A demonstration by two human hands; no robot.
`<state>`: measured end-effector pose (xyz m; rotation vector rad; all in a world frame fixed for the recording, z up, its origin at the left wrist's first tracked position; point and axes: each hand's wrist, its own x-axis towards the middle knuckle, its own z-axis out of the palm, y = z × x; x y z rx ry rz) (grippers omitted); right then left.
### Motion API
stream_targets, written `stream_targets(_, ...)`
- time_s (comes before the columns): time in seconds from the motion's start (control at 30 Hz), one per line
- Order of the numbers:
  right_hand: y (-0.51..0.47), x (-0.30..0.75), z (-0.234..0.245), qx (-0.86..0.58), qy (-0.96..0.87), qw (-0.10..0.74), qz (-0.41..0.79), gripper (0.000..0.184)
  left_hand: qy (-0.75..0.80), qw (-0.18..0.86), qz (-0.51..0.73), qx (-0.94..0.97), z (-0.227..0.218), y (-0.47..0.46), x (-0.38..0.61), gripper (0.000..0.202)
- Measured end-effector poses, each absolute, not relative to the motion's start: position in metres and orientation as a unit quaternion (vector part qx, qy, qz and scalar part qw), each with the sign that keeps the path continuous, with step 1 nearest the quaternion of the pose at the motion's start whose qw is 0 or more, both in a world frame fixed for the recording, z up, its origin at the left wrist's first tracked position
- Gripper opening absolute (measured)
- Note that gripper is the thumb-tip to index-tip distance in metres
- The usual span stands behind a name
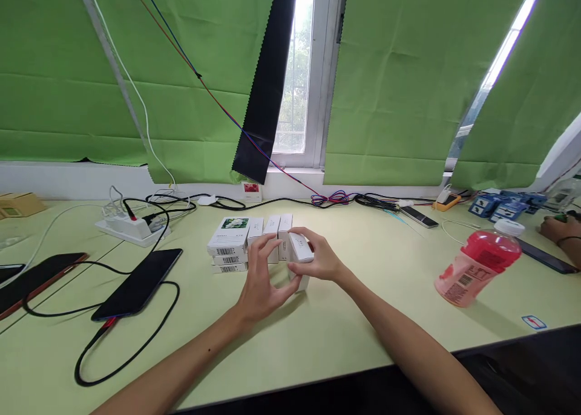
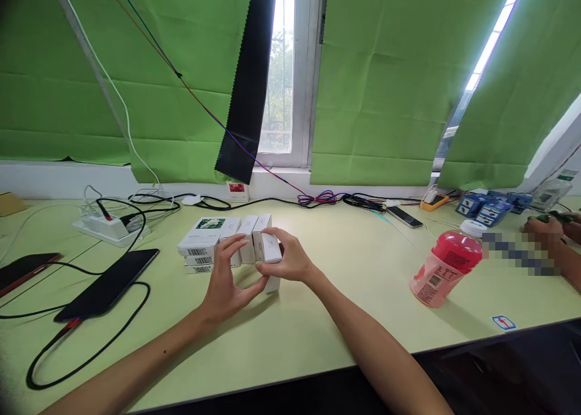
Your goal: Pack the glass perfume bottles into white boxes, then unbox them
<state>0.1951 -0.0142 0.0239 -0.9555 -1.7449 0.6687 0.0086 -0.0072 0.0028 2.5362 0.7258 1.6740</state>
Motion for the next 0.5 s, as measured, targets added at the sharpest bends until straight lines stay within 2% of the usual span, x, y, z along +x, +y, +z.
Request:
stream_targets(0.13, -0.01, 0.207, 0.021, -0.406, -0.745, 0.494, 0.189, 0.059, 0.23, 0.013, 0.525, 0.819, 0.002, -0.007, 0.008, 0.072)
stream_targets(0.27, -0.004, 0.221, 0.017, -0.432, -0.759, 0.462, 0.155, 0.06, 0.236, 0.017, 0.52, 0.821, 0.002, -0.006, 0.007, 0.069)
stream_targets(0.5, 0.008, 0.244, 0.007, -0.496, -0.711, 0.487, 0.101, 0.056, 0.272, -0.051, 0.59, 0.758, 0.014, 0.003, 0.001, 0.048)
